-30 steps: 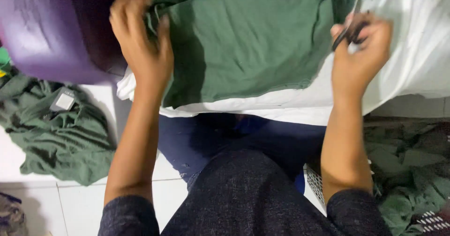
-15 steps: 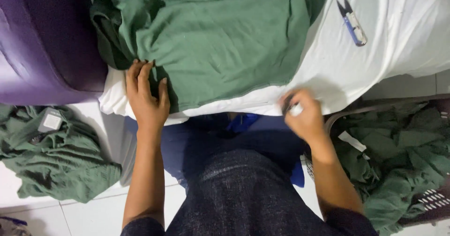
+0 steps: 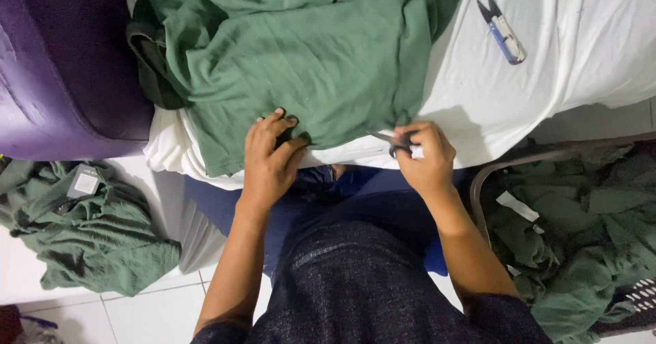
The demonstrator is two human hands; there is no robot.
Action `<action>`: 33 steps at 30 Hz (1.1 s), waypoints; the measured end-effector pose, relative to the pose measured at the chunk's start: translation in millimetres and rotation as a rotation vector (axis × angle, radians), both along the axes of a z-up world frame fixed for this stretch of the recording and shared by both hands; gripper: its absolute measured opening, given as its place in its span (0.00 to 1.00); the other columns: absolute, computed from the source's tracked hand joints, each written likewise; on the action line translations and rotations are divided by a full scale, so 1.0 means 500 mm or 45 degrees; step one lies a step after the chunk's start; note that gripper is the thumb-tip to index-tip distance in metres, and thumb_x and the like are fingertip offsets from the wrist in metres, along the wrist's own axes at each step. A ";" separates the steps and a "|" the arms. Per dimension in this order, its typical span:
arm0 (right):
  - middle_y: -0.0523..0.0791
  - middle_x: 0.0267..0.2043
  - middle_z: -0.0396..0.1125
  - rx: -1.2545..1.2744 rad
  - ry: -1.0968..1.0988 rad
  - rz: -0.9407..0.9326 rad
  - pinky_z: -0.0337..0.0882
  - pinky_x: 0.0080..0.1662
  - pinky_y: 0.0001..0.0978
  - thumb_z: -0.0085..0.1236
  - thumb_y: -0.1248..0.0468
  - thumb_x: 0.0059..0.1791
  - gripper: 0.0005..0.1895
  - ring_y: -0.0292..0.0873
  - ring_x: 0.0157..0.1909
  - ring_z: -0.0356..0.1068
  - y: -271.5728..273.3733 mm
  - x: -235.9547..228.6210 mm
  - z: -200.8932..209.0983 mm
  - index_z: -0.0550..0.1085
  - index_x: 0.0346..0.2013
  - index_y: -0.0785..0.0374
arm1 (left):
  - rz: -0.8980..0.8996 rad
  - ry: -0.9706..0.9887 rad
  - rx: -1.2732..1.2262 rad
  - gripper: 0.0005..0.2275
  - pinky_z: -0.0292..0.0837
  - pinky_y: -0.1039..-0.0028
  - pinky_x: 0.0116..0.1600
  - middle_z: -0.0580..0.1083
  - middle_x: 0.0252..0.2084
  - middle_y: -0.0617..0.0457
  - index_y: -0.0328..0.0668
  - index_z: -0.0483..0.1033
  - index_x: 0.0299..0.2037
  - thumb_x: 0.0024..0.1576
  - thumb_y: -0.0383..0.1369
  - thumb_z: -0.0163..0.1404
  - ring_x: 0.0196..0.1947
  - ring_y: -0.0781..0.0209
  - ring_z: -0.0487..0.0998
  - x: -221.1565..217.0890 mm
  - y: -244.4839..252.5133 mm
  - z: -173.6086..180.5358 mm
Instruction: Trimming excess and loose threads from a green garment using thread snips on a production floor.
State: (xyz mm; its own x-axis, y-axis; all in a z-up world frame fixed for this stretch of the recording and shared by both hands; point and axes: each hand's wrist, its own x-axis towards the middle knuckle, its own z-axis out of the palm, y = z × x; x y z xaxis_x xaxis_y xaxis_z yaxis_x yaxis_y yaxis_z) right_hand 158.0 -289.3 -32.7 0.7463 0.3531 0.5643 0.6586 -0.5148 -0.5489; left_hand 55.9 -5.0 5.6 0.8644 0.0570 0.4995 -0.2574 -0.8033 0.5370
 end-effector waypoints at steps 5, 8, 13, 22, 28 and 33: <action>0.43 0.33 0.78 0.164 0.419 0.276 0.75 0.39 0.31 0.66 0.77 0.33 0.19 0.47 0.33 0.78 0.001 -0.087 0.044 0.64 0.23 0.59 | 0.005 -0.066 -0.125 0.06 0.64 0.48 0.67 0.76 0.50 0.47 0.41 0.79 0.38 0.55 0.21 0.61 0.61 0.36 0.74 -0.010 0.031 -0.017; 0.44 0.29 0.76 0.196 0.460 0.349 0.76 0.35 0.32 0.65 0.80 0.34 0.19 0.48 0.29 0.76 0.009 -0.099 0.050 0.63 0.21 0.60 | -0.031 -0.087 -0.136 0.06 0.65 0.45 0.66 0.77 0.49 0.44 0.38 0.79 0.39 0.57 0.19 0.60 0.61 0.32 0.74 -0.014 0.036 -0.002; 0.44 0.37 0.76 0.195 -0.096 0.147 0.75 0.38 0.31 0.69 0.70 0.46 0.17 0.46 0.31 0.73 0.033 -0.069 0.027 0.66 0.24 0.60 | -0.001 -0.073 -0.116 0.06 0.68 0.45 0.63 0.77 0.48 0.43 0.37 0.80 0.41 0.57 0.19 0.58 0.59 0.31 0.75 -0.017 0.036 0.012; 0.43 0.31 0.74 0.143 -0.110 0.392 0.75 0.33 0.34 0.66 0.76 0.41 0.15 0.46 0.26 0.72 0.073 -0.099 0.003 0.67 0.22 0.59 | 0.060 -0.046 -0.107 0.06 0.70 0.47 0.60 0.76 0.45 0.44 0.36 0.79 0.38 0.55 0.17 0.59 0.57 0.33 0.76 -0.007 0.037 0.010; 0.42 0.31 0.70 0.164 -0.207 -0.151 0.73 0.38 0.30 0.67 0.70 0.49 0.12 0.45 0.29 0.70 0.017 -0.051 0.048 0.69 0.31 0.60 | 0.084 -0.220 -0.056 0.14 0.67 0.48 0.64 0.76 0.49 0.45 0.40 0.81 0.44 0.51 0.20 0.47 0.57 0.34 0.74 0.016 -0.013 0.042; 0.46 0.35 0.74 0.142 -0.127 -0.136 0.74 0.37 0.34 0.66 0.79 0.46 0.17 0.49 0.34 0.74 0.041 0.013 0.021 0.65 0.29 0.62 | -0.099 -0.087 0.008 0.17 0.59 0.48 0.68 0.73 0.57 0.47 0.50 0.76 0.57 0.60 0.37 0.45 0.65 0.37 0.69 0.119 -0.078 0.058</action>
State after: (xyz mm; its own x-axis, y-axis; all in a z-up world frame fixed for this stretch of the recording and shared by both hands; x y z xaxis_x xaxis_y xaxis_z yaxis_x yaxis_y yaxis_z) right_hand 164.4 -268.8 -22.1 0.7146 0.2059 0.6685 0.6574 -0.5243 -0.5413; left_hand 115.5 -44.0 34.5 0.8299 -0.0124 0.5577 -0.3552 -0.7826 0.5112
